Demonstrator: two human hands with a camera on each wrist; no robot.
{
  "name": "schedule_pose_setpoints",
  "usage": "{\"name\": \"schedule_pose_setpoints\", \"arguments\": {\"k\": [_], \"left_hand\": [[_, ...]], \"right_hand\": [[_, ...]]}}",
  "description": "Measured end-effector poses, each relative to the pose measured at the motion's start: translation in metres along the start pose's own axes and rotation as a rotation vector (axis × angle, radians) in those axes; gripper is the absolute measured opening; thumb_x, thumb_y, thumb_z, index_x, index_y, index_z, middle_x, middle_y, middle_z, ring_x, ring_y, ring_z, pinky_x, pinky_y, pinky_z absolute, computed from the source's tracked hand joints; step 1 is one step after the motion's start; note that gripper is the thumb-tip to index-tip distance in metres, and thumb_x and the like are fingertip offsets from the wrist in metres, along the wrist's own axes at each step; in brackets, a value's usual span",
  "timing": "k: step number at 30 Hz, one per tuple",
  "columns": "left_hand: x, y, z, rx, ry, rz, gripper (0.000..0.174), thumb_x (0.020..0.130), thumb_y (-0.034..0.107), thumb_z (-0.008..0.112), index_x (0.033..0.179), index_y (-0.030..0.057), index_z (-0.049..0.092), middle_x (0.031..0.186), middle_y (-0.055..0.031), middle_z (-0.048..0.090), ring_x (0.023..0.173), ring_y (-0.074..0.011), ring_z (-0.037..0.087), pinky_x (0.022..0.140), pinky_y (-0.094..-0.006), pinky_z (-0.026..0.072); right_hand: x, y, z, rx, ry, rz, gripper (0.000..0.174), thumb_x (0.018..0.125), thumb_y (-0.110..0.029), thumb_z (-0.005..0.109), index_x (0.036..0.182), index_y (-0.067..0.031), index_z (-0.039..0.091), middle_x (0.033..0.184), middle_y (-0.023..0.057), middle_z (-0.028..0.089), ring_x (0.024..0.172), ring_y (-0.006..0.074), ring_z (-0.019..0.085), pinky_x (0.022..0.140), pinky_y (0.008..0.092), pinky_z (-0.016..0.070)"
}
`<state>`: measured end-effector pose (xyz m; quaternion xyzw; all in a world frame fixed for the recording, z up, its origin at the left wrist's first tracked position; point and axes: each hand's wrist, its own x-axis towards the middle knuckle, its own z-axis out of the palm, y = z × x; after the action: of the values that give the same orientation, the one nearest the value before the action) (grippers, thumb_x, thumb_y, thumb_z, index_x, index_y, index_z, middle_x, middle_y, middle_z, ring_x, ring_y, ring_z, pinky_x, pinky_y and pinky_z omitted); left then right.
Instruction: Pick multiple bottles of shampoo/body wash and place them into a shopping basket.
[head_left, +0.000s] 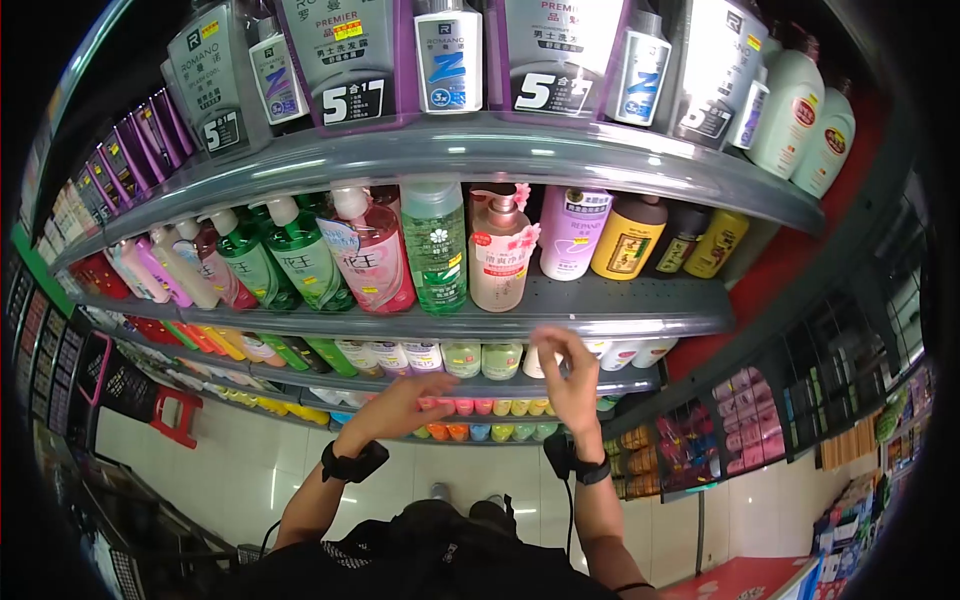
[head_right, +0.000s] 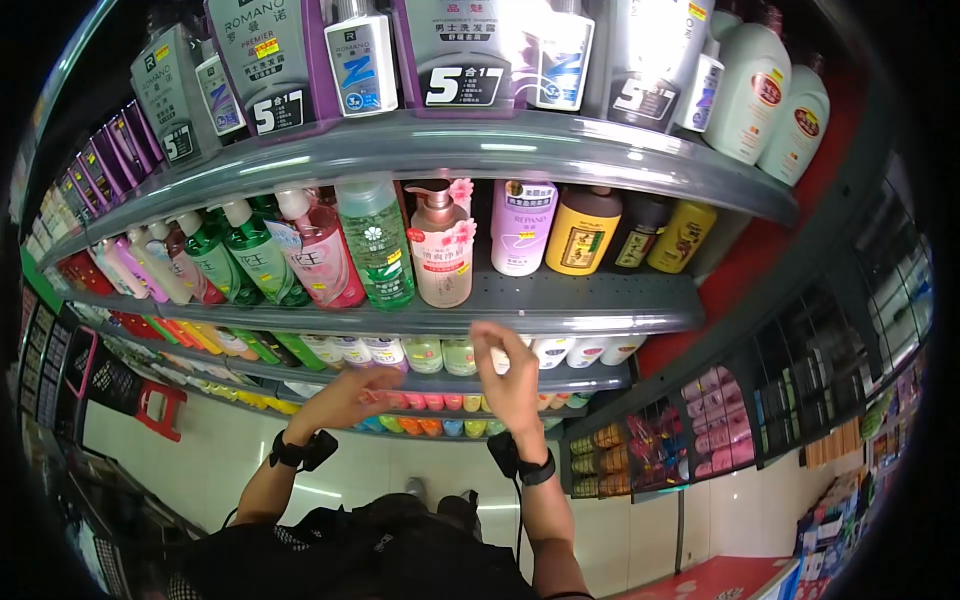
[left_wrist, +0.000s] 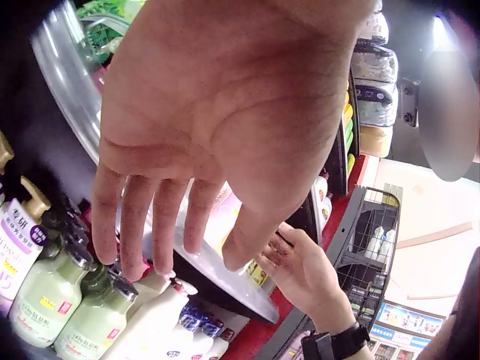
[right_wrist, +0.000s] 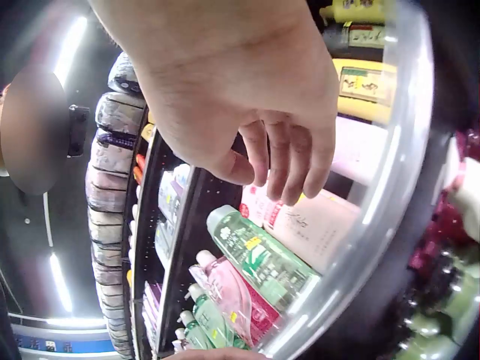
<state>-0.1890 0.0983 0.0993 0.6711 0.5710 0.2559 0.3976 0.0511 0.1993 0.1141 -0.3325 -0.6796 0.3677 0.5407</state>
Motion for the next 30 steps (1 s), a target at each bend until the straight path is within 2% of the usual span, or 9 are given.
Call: {"name": "schedule_pose_setpoints", "arguments": {"k": [7, 14, 15, 16, 18, 19, 21, 25, 30], "left_hand": [[0.025, 0.055, -0.015, 0.028, 0.29, 0.28, 0.052, 0.082, 0.013, 0.068, 0.13, 0.0067, 0.049, 0.122, -0.0134, 0.056, 0.104, -0.0259, 0.059, 0.089, -0.0362, 0.0474], [0.039, 0.058, -0.029, 0.018, 0.413, 0.397, 0.057, 0.082, 0.01, 0.067, 0.134, 0.0084, 0.044, 0.128, -0.0144, 0.05, 0.106, -0.0269, 0.057, 0.091, -0.0374, 0.0464], [0.041, 0.056, -0.029, 0.018, 0.414, 0.403, 0.057, 0.082, 0.01, 0.067, 0.134, 0.0084, 0.044, 0.128, -0.0144, 0.05, 0.106, -0.0269, 0.057, 0.091, -0.0374, 0.0464], [0.042, 0.055, -0.029, 0.01, 0.432, 0.389, 0.059, 0.082, 0.011, 0.067, 0.135, 0.008, 0.042, 0.129, -0.0152, 0.05, 0.107, -0.0272, 0.056, 0.092, -0.0376, 0.0459], [0.046, 0.051, -0.029, 0.004, 0.445, 0.378, 0.06, 0.082, 0.012, 0.068, 0.136, 0.0076, 0.04, 0.129, -0.016, 0.049, 0.109, -0.0275, 0.056, 0.093, -0.0379, 0.0454], [0.048, 0.048, -0.03, -0.021, 0.446, 0.363, 0.062, 0.082, 0.013, 0.068, 0.137, 0.0071, 0.039, 0.13, -0.0165, 0.048, 0.111, -0.0282, 0.055, 0.094, -0.0383, 0.0446], [0.05, 0.045, -0.03, -0.046, 0.444, 0.352, 0.063, 0.083, 0.014, 0.068, 0.138, 0.0066, 0.038, 0.13, -0.017, 0.048, 0.113, -0.0288, 0.054, 0.095, -0.0386, 0.0439], [0.056, 0.039, -0.029, -0.063, 0.424, 0.358, 0.065, 0.083, 0.014, 0.067, 0.139, 0.0053, 0.035, 0.134, -0.0192, 0.046, 0.119, -0.0316, 0.051, 0.098, -0.0401, 0.0418], [0.063, 0.04, -0.024, -0.071, 0.399, 0.36, 0.069, 0.084, 0.013, 0.067, 0.141, 0.0016, 0.031, 0.139, -0.0214, 0.041, 0.129, -0.0324, 0.044, 0.107, -0.041, 0.0356]], "right_hand": [[0.071, -0.021, 0.028, -0.03, 0.158, -0.181, 0.038, 0.081, -0.004, 0.063, 0.118, 0.0033, 0.053, 0.113, 0.0181, 0.059, 0.1, 0.0271, 0.06, 0.087, 0.0356, 0.0479], [0.115, -0.04, 0.057, -0.274, 0.132, -0.37, 0.039, 0.079, -0.008, 0.064, 0.115, 0.0018, 0.053, 0.106, 0.019, 0.055, 0.099, 0.0302, 0.057, 0.083, 0.0374, 0.0462], [0.118, -0.043, 0.062, -0.235, 0.124, -0.284, 0.034, 0.079, -0.011, 0.066, 0.108, 0.0024, 0.054, 0.098, 0.0182, 0.059, 0.088, 0.0303, 0.059, 0.075, 0.0378, 0.0469], [0.122, -0.044, 0.063, -0.238, 0.126, -0.29, 0.034, 0.079, -0.011, 0.066, 0.108, 0.0024, 0.054, 0.098, 0.0182, 0.059, 0.088, 0.0303, 0.059, 0.075, 0.0378, 0.0469], [0.131, -0.042, 0.067, -0.244, 0.096, -0.216, 0.029, 0.081, -0.01, 0.066, 0.105, 0.0012, 0.054, 0.081, 0.0093, 0.06, 0.073, 0.0175, 0.059, 0.067, 0.0318, 0.0474], [0.136, -0.039, 0.07, -0.245, 0.102, -0.217, 0.029, 0.081, -0.01, 0.066, 0.105, 0.0012, 0.054, 0.081, 0.0093, 0.06, 0.073, 0.0175, 0.059, 0.067, 0.0318, 0.0474], [0.146, -0.036, 0.074, -0.208, 0.165, -0.27, 0.033, 0.08, -0.016, 0.069, 0.1, 0.0034, 0.051, 0.075, 0.0142, 0.064, 0.066, 0.0285, 0.063, 0.063, 0.0393, 0.0492], [0.154, -0.038, 0.084, -0.058, 0.146, -0.143, 0.036, 0.081, -0.018, 0.07, 0.102, 0.0027, 0.049, 0.076, 0.0137, 0.066, 0.07, 0.0276, 0.067, 0.065, 0.039, 0.0509], [0.153, -0.042, 0.08, -0.237, 0.055, -0.127, 0.033, 0.08, -0.017, 0.07, 0.103, 0.0005, 0.054, 0.082, 0.0145, 0.07, 0.076, 0.027, 0.07, 0.069, 0.0357, 0.0525]]}}
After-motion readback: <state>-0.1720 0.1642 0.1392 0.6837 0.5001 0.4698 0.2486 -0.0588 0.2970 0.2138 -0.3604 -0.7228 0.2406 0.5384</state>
